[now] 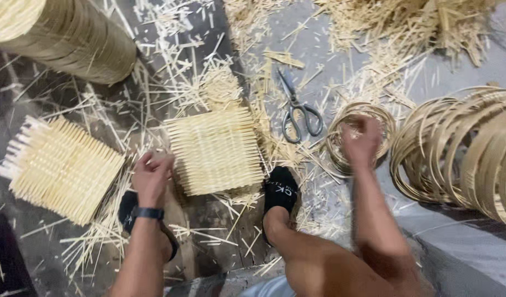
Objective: The person sits on the floor of a bamboo workshop assembling round woven baskets. They trim bamboo strips with scissors, fit a woven mat into a bamboo rim, press a wooden block mold into the rim to shape it, and place completed baskets onto a stack.
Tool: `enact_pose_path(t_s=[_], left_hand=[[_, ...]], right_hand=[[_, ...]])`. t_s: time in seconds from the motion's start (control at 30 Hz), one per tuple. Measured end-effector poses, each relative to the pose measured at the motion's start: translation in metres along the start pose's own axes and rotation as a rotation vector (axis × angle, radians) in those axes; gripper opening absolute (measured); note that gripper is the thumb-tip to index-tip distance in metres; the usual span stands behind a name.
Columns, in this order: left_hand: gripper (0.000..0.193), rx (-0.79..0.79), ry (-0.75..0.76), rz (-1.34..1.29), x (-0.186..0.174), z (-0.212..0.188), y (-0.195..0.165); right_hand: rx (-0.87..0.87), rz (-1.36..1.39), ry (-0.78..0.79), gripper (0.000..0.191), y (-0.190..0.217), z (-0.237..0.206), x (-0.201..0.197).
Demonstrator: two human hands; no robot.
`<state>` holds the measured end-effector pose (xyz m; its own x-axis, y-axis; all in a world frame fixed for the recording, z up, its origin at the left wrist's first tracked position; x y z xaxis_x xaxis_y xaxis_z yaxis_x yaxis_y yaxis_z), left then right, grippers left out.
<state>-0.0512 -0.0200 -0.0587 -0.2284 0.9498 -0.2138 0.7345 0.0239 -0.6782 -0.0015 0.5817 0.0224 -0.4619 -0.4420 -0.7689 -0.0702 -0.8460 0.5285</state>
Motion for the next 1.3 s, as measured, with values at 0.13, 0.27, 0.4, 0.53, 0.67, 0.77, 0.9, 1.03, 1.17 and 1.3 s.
enact_pose_path(t_s=[0.13, 0.27, 0.4, 0.53, 0.67, 0.77, 0.9, 1.03, 1.17, 1.3], left_hand=[[0.063, 0.009, -0.061, -0.038, -0.024, -0.016, -0.018], [0.052, 0.367, -0.107, -0.053, -0.024, -0.05, -0.058], [0.039, 0.392, -0.183, 0.188, 0.021, -0.09, -0.082], [0.045, 0.297, 0.348, 0.244, 0.149, -0.142, -0.091], [0.033, -0.048, 0.695, -0.428, 0.2, -0.191, -0.095], [0.028, -0.129, 0.741, -0.509, 0.18, -0.214, -0.106], [0.029, -0.065, 0.788, -0.323, 0.154, -0.249, -0.123], [0.062, -0.233, 0.78, -0.247, 0.131, -0.252, -0.131], [0.073, -0.316, 0.823, -0.117, 0.134, -0.247, -0.128], [0.07, -0.258, 0.723, -0.181, 0.135, -0.236, -0.112]], right_hand=[[-0.322, -0.514, 0.245, 0.048, -0.022, -0.008, -0.048], [-0.017, -0.398, 0.441, 0.019, -0.054, -0.015, -0.048], [-0.189, -0.247, 0.278, 0.014, 0.004, 0.018, -0.08], [-0.151, -0.061, 0.393, 0.018, 0.098, 0.059, -0.085], [-0.398, -0.102, 0.437, 0.014, 0.216, 0.08, -0.096], [-0.763, -0.023, 0.368, 0.033, 0.298, 0.078, -0.117], [-0.98, 0.239, 0.467, 0.023, 0.368, 0.057, -0.104], [-1.075, 0.305, 0.505, 0.02, 0.402, 0.04, -0.093], [-1.187, 0.226, 0.451, 0.021, 0.422, 0.016, -0.081], [-1.156, 0.102, 0.448, 0.013, 0.418, 0.003, -0.057]])
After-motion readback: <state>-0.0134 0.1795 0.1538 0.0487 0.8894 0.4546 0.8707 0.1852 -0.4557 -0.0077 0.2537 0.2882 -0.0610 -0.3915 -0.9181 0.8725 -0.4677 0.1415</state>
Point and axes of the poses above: each hand's wrist, its own z-axis towards the middle knuckle, its own x-axis out of the palm, y = z × x, the point moved 8 cm from there along z, towards the middle knuckle, and after that the axes turned 14 degrees about -x, right-handed, at the moved point
